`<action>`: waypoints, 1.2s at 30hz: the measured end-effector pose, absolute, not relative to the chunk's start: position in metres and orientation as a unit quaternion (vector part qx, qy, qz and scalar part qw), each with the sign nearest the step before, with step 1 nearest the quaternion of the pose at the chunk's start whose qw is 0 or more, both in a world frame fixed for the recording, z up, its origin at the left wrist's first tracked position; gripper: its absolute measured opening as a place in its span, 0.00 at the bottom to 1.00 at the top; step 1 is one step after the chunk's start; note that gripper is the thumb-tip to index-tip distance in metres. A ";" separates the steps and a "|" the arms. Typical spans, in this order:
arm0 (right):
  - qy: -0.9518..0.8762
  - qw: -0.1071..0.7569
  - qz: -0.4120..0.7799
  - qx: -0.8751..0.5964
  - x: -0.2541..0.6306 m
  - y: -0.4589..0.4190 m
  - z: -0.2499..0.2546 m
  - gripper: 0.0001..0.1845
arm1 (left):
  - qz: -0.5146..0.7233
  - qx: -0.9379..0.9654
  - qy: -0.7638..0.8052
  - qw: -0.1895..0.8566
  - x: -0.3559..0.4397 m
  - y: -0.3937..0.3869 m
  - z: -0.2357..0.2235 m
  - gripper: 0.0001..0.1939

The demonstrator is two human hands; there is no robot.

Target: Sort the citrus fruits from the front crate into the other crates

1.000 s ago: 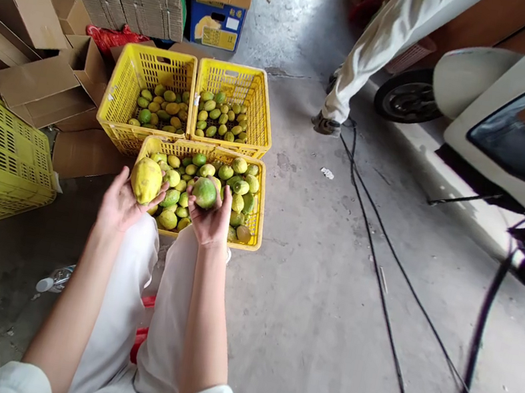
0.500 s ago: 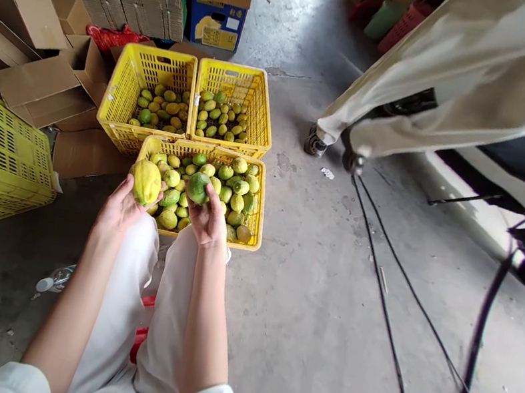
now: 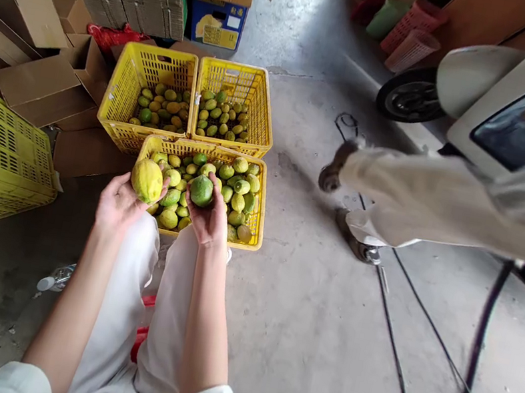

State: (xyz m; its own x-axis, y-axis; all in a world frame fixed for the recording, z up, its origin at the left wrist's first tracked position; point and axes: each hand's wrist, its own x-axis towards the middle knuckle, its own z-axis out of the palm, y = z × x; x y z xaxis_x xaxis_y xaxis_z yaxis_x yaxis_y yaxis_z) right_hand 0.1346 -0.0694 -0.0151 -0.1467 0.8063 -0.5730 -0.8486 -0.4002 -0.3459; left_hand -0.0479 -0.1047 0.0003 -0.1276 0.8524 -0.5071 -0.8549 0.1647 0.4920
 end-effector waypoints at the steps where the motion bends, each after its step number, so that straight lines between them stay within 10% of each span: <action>1: 0.024 0.553 0.754 -0.353 0.134 -0.069 -0.017 0.17 | 0.644 0.006 0.382 0.663 -0.048 -0.105 -0.001 0.25; 20: -0.016 0.524 0.790 -0.317 0.139 -0.073 -0.016 0.02 | 0.639 -0.022 0.409 0.651 -0.041 -0.095 -0.012 0.24; 28: -0.005 0.538 0.786 -0.303 0.137 -0.075 -0.004 0.21 | 0.638 0.010 0.384 0.667 -0.043 -0.101 0.000 0.28; 36: -0.037 0.528 0.786 -0.321 0.138 -0.077 -0.008 0.11 | 0.660 -0.033 0.407 0.630 -0.043 -0.100 -0.012 0.21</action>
State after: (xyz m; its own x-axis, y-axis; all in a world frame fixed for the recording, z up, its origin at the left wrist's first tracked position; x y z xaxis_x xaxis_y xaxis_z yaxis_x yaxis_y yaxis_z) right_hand 0.1381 -0.0768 -0.0080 -0.2369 0.8526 -0.4658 -0.8057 -0.4404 -0.3962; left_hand -0.0431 -0.1000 -0.0119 -0.2033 0.8052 -0.5571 -0.8596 0.1257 0.4953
